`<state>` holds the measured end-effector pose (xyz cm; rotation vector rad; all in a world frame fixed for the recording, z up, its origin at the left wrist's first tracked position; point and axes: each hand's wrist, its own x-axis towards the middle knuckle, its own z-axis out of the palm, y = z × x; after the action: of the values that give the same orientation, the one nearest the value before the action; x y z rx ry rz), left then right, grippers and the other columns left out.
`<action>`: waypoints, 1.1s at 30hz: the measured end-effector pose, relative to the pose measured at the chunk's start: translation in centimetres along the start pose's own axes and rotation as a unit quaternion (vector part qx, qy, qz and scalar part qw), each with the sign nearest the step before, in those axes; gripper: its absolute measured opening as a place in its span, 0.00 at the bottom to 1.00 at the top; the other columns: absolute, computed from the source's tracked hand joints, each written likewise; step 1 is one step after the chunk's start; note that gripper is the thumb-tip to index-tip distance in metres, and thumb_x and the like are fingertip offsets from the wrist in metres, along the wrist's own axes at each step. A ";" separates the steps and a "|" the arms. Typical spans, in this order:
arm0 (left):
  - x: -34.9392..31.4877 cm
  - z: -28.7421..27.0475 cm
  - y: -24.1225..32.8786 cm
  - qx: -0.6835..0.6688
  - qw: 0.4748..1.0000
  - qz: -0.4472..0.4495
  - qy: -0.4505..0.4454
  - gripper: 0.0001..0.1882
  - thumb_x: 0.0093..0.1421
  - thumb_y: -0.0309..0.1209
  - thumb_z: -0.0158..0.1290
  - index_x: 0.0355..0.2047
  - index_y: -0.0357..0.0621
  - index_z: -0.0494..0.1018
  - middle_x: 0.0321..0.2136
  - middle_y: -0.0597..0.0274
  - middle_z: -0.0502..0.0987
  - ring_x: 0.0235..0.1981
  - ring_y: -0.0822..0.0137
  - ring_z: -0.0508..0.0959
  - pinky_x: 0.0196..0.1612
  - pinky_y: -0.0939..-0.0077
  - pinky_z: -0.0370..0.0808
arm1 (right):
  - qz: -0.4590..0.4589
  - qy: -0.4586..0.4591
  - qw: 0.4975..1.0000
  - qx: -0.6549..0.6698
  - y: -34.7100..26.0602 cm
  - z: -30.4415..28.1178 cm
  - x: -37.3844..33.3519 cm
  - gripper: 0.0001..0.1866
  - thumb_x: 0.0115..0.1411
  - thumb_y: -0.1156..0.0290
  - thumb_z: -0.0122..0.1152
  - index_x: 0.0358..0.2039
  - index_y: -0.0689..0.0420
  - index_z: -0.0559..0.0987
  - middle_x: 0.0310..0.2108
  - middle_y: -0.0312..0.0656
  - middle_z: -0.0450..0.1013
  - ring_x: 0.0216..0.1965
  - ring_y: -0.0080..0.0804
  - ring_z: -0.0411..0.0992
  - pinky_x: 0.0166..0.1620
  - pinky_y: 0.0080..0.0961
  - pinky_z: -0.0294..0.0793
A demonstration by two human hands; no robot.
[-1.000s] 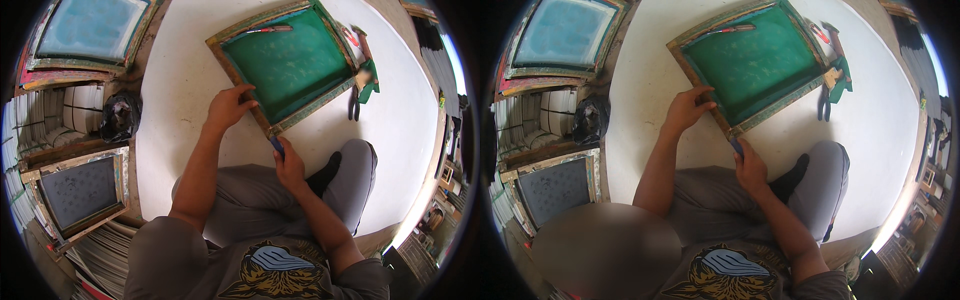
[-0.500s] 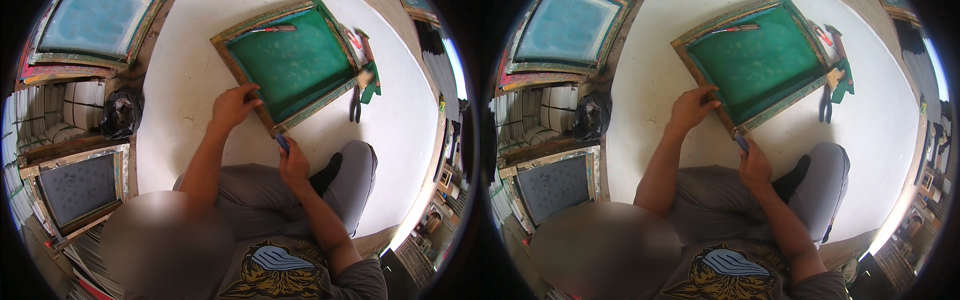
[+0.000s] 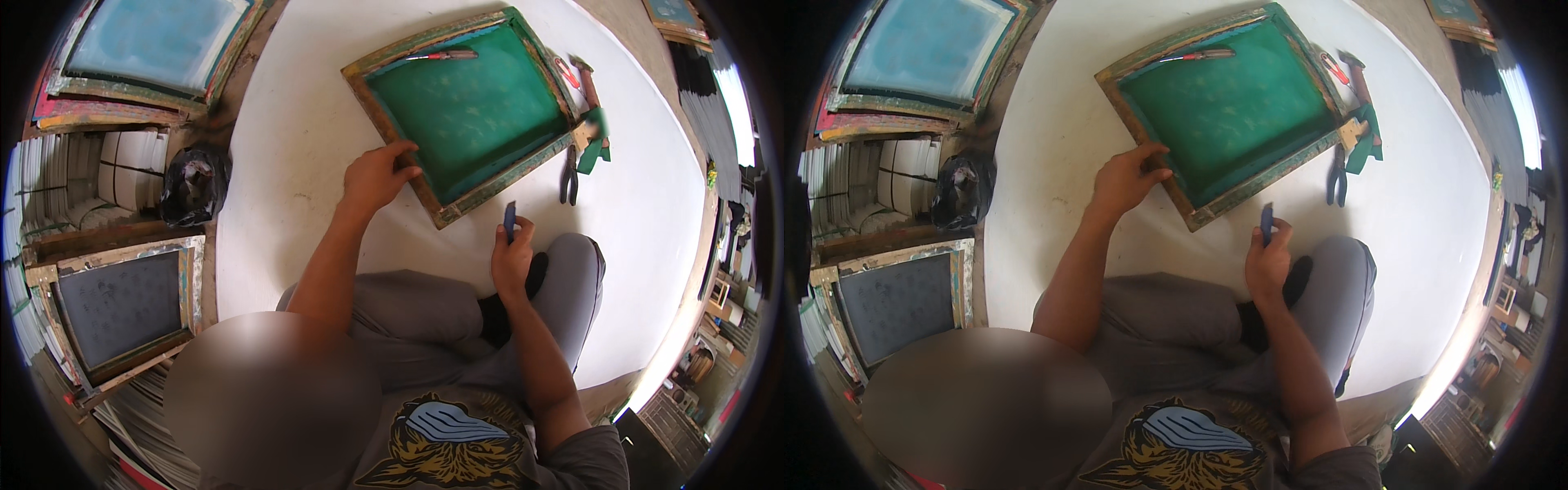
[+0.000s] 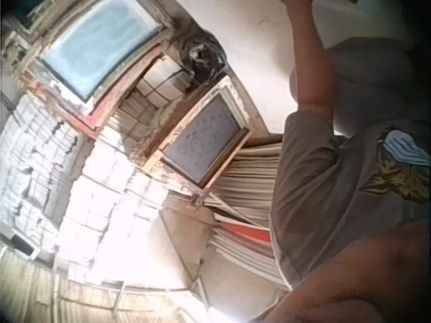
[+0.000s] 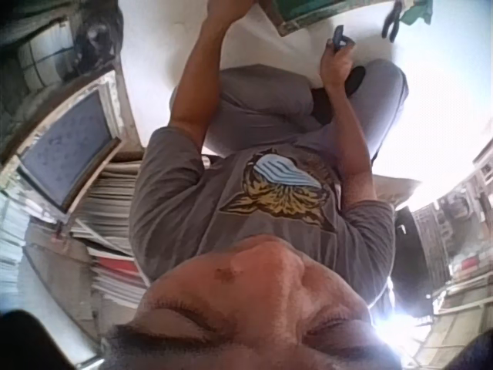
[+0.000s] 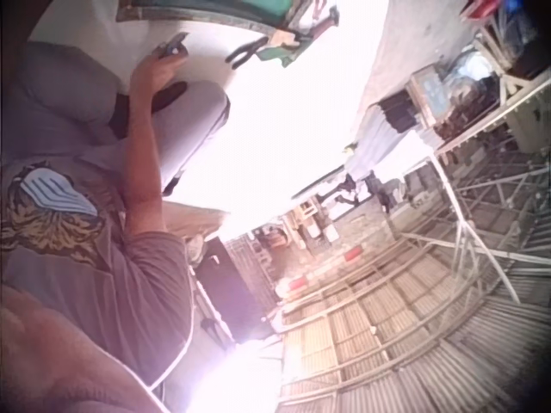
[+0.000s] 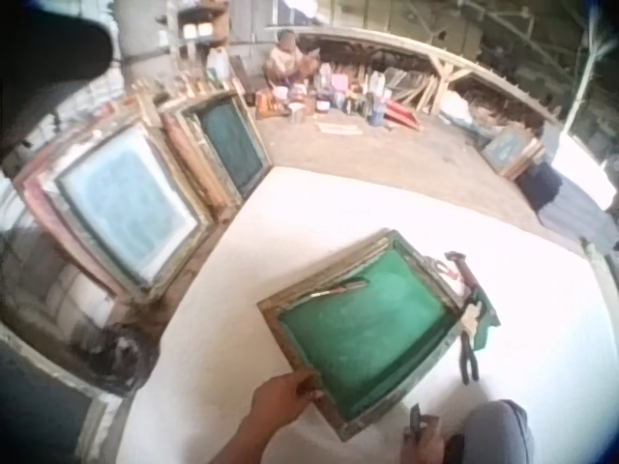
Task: The person sits on the floor and uses a small knife to trim excess green fabric from the edges of a wooden frame. They repeatedly scrape and cut along the frame's perimeter, then gather the cut fabric scraps and place them into a nearby black bag.
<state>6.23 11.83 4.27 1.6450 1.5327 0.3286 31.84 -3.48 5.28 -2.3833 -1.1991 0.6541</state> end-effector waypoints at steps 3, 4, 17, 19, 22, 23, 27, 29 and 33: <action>-0.1 0.0 0.1 -0.005 1.000 -0.002 -0.006 0.23 0.60 0.45 0.67 0.55 0.61 0.79 0.34 0.61 0.84 0.38 0.59 0.84 0.41 0.63 0.78 | 0.001 0.028 0.999 -0.021 1.8 1.1 0.8 0.22 0.66 0.69 0.63 0.58 0.55 0.70 0.34 0.53 0.77 0.36 0.60 0.76 0.42 0.53 0.74; -0.1 -0.1 0.2 -0.008 1.000 -0.006 -0.010 0.23 0.60 0.45 0.67 0.55 0.60 0.79 0.34 0.61 0.83 0.38 0.60 0.84 0.41 0.63 0.78 | -0.076 0.082 0.991 -0.075 2.3 1.2 1.0 0.22 0.65 0.69 0.63 0.57 0.55 0.71 0.36 0.51 0.77 0.38 0.59 0.76 0.43 0.52 0.74; 0.1 0.4 -0.5 -0.007 1.000 0.013 0.011 0.22 0.59 0.44 0.67 0.54 0.61 0.79 0.31 0.62 0.83 0.35 0.58 0.84 0.38 0.61 0.78 | -0.443 -0.039 0.895 -0.042 -3.6 3.6 1.1 0.13 0.53 0.74 0.72 0.41 0.52 0.83 0.38 0.39 0.74 0.39 0.42 0.73 0.42 0.38 0.75; 0.2 0.2 -0.4 -0.009 1.000 0.010 0.000 0.22 0.58 0.44 0.67 0.53 0.62 0.79 0.32 0.62 0.84 0.36 0.57 0.85 0.38 0.59 0.79 | -0.439 -0.034 0.897 -0.034 -3.5 4.0 1.1 0.12 0.54 0.74 0.72 0.39 0.52 0.83 0.37 0.38 0.73 0.39 0.42 0.73 0.41 0.38 0.75; 0.1 0.2 -0.4 -0.002 1.000 0.010 0.004 0.22 0.59 0.45 0.66 0.53 0.63 0.79 0.33 0.62 0.84 0.37 0.57 0.85 0.38 0.59 0.79 | -0.430 -0.028 0.902 -0.031 -3.3 4.6 1.1 0.09 0.55 0.75 0.70 0.36 0.52 0.82 0.37 0.38 0.72 0.39 0.42 0.73 0.40 0.39 0.74; 0.1 0.3 -0.4 -0.001 1.000 0.008 0.003 0.22 0.59 0.45 0.66 0.53 0.63 0.79 0.33 0.62 0.84 0.37 0.57 0.85 0.38 0.59 0.79 | -0.432 -0.026 0.900 -0.043 -3.3 4.8 1.2 0.08 0.55 0.75 0.69 0.35 0.52 0.81 0.36 0.38 0.72 0.39 0.42 0.73 0.39 0.39 0.74; 0.1 0.1 -0.4 0.005 1.000 -0.001 -0.010 0.22 0.59 0.45 0.66 0.53 0.63 0.79 0.33 0.62 0.84 0.37 0.57 0.85 0.38 0.58 0.79 | -0.434 -0.020 0.893 -0.120 -4.0 5.1 1.7 0.06 0.55 0.76 0.67 0.32 0.53 0.78 0.35 0.39 0.71 0.38 0.43 0.72 0.37 0.41 0.73; 0.2 0.1 -0.4 0.007 1.000 0.001 -0.011 0.22 0.59 0.45 0.66 0.54 0.63 0.79 0.33 0.62 0.84 0.38 0.57 0.85 0.38 0.58 0.79 | -0.416 -0.023 0.903 -0.108 -4.1 5.7 2.2 0.05 0.56 0.75 0.67 0.32 0.54 0.78 0.36 0.40 0.71 0.39 0.45 0.72 0.38 0.42 0.72; 0.2 0.4 -0.6 0.010 1.000 0.005 -0.004 0.22 0.59 0.45 0.66 0.53 0.63 0.78 0.33 0.62 0.84 0.38 0.57 0.85 0.39 0.58 0.79 | -0.372 -0.043 0.925 -0.066 -4.2 5.8 2.0 0.05 0.59 0.73 0.66 0.34 0.55 0.78 0.37 0.42 0.72 0.41 0.47 0.71 0.42 0.44 0.72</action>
<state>6.15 11.83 3.56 1.6679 1.5259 0.3136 26.97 1.23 2.33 -1.7695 -2.0653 0.4239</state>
